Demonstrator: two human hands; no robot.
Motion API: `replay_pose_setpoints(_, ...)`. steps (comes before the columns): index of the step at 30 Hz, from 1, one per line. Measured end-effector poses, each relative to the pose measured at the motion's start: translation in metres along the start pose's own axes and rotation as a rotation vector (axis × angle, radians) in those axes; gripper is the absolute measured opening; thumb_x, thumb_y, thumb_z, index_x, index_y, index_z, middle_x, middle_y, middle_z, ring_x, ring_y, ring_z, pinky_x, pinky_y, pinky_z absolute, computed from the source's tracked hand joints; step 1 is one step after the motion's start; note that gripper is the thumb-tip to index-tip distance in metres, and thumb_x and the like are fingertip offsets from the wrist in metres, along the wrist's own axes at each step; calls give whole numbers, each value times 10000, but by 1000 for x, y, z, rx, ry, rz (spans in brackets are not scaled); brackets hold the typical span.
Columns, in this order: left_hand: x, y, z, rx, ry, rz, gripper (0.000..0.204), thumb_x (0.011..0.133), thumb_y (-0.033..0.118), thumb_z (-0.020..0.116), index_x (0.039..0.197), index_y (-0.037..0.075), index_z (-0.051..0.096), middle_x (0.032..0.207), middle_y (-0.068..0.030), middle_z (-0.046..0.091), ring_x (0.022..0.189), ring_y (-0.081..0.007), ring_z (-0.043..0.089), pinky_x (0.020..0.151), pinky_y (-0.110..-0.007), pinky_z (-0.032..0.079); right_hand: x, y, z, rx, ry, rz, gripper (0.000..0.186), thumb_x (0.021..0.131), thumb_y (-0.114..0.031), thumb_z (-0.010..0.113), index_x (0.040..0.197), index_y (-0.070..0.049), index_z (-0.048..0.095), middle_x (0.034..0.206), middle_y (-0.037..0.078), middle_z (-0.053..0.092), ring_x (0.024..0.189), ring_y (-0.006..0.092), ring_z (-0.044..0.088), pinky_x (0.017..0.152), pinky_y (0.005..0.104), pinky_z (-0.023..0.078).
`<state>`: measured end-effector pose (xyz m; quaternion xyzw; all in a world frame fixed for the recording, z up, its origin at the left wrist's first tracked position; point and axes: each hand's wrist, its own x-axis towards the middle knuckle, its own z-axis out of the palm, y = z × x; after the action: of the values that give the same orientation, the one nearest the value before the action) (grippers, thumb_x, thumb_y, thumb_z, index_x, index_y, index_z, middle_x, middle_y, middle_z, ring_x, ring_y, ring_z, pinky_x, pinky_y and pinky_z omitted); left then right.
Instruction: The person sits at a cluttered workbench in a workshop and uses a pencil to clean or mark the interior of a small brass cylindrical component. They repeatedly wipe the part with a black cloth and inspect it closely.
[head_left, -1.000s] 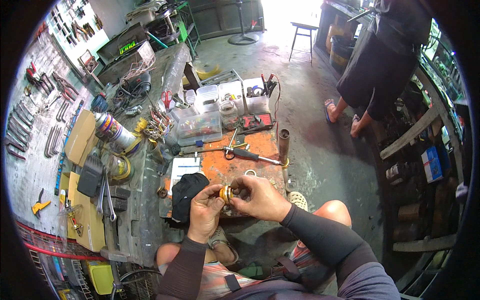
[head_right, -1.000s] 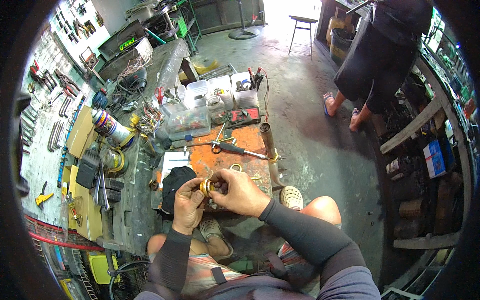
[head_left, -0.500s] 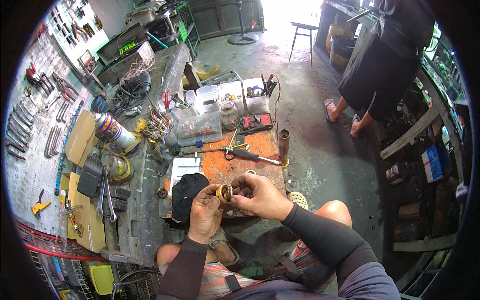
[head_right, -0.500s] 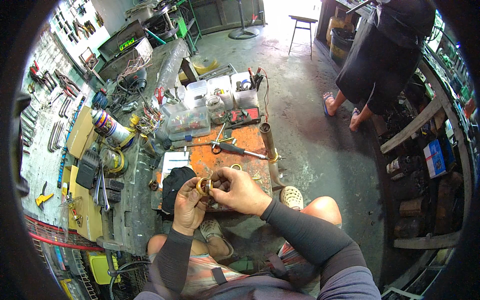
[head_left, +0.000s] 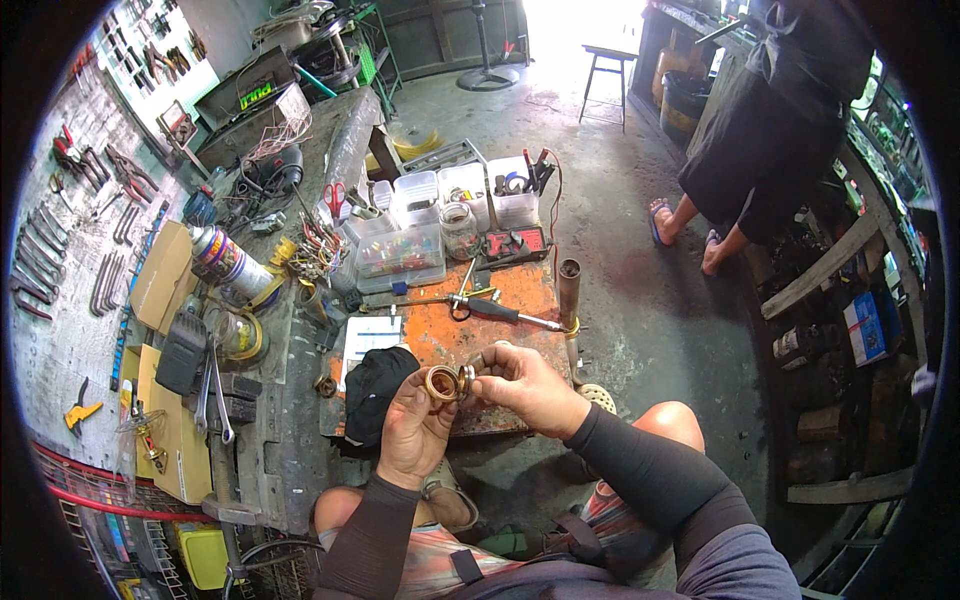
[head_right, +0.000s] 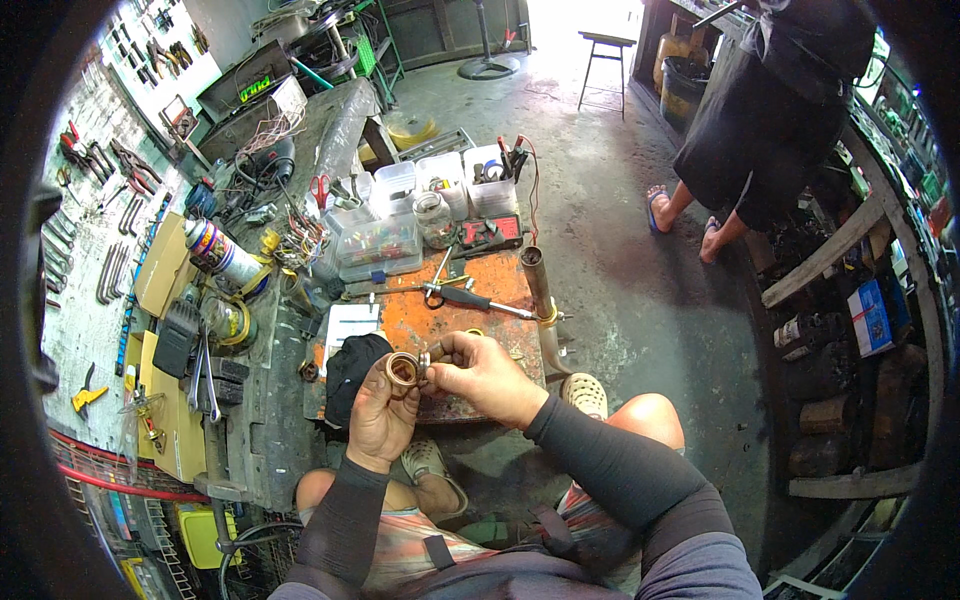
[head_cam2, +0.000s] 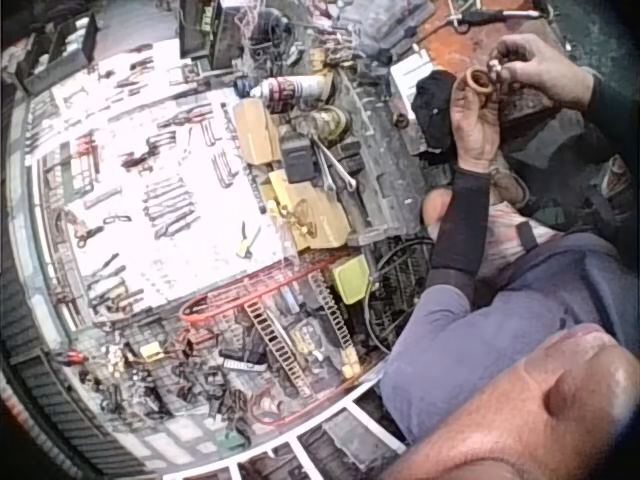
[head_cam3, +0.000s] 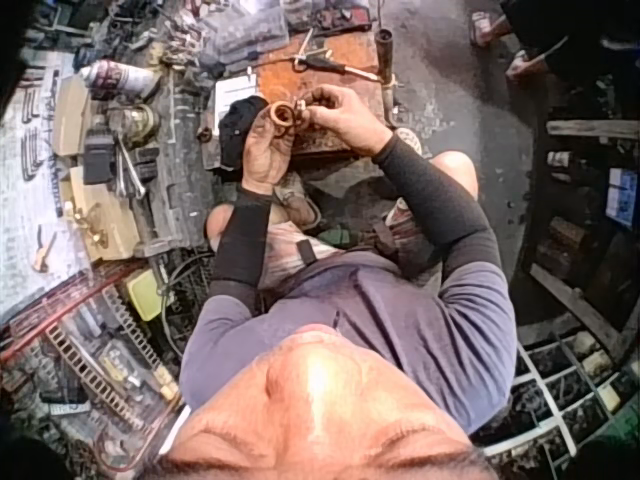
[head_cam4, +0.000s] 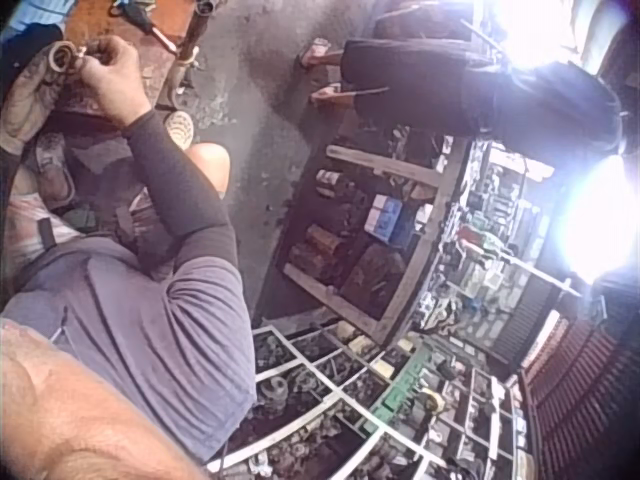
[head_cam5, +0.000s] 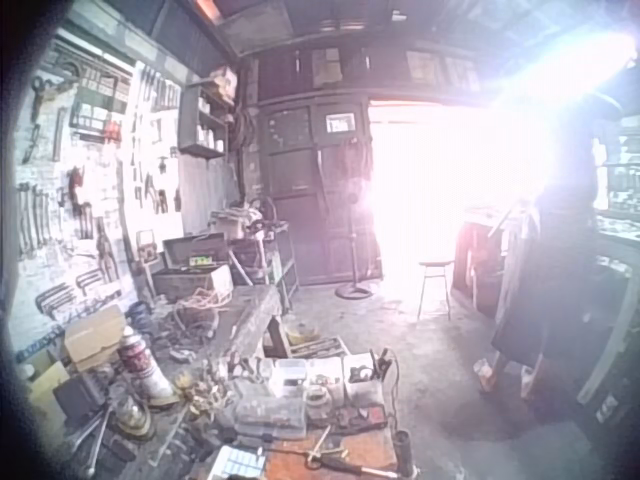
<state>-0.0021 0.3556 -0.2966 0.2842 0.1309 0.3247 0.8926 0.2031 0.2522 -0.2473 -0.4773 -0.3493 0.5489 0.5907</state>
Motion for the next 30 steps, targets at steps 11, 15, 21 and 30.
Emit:
replay_pose_setpoints(11,0,2,-1,-51,-28,-10,324,1118,184,696,1396,24,648,1322,-119,750,1188,-210,766,1037,-325,667,3,11,-2,196,-47,58,382,1045,-137,746,1335,79,625,1175,114,742,1022,170,749,979,341,617)
replay_pose_setpoints(15,1,2,-1,-58,-48,-5,319,1119,180,695,1395,25,651,1325,-119,749,1194,-211,765,1039,-326,666,3,12,-3,224,-58,58,383,1038,-125,758,1337,73,624,1183,104,737,1042,167,745,985,343,615)
replay_pose_setpoints(21,1,2,-1,-45,-67,6,314,1121,176,692,1402,42,654,1330,-116,749,1204,-213,761,1029,-335,669,4,12,-3,250,-78,46,398,1028,-106,766,1348,79,618,1210,103,731,1064,170,743,1000,338,611)
replay_pose_setpoints(30,-1,1,-3,-45,-35,11,351,1116,167,698,1446,60,648,1361,-107,744,1230,-215,750,1027,-340,666,4,12,-4,164,-92,26,503,1004,-82,786,1436,100,605,1271,109,727,1140,161,714,1040,317,584)
